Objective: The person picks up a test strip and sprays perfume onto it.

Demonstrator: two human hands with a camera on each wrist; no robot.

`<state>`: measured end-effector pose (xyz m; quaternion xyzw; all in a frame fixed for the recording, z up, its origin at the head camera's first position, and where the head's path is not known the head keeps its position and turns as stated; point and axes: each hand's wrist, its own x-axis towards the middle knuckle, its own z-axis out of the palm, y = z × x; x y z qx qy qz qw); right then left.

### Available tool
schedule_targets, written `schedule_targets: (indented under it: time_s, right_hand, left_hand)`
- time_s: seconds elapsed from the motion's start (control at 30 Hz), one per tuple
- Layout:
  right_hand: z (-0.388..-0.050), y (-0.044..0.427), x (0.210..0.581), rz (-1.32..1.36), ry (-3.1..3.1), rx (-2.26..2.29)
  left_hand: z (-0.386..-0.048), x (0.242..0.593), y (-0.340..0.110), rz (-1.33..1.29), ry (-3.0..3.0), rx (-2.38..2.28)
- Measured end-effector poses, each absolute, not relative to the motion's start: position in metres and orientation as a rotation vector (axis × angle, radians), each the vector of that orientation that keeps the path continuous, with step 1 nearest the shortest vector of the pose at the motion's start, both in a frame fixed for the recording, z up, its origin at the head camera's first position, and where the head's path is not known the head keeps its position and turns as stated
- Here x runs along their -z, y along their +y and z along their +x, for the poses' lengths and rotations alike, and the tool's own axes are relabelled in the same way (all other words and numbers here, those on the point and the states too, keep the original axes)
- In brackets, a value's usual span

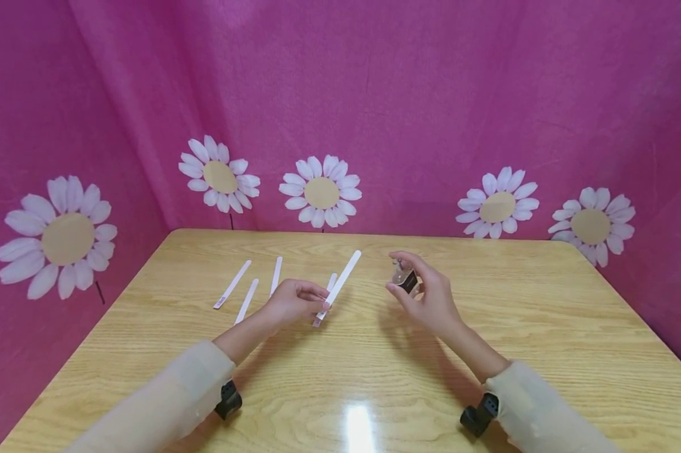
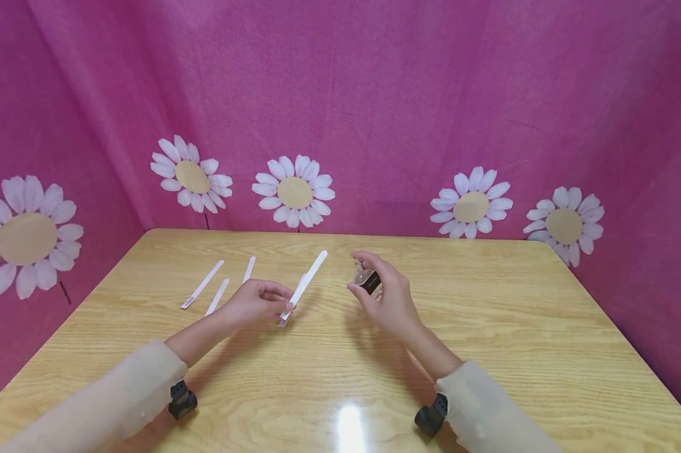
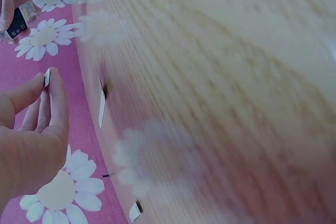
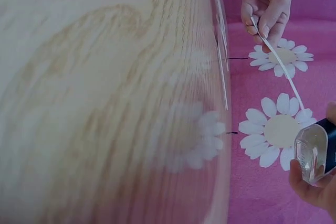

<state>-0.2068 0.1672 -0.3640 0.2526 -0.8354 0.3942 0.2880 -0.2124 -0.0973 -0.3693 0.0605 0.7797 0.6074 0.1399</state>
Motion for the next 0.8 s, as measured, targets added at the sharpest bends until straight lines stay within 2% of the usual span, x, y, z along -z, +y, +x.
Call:
schedule_targets:
  time_s: [0.8]
  right_hand:
    - [-0.2015, 0.1666, 0.3663, 0.559, -2.193, -1.016]
  left_hand:
    - [-0.2112, 0.3675, -0.0993, 0.151, 2.306, -1.718]
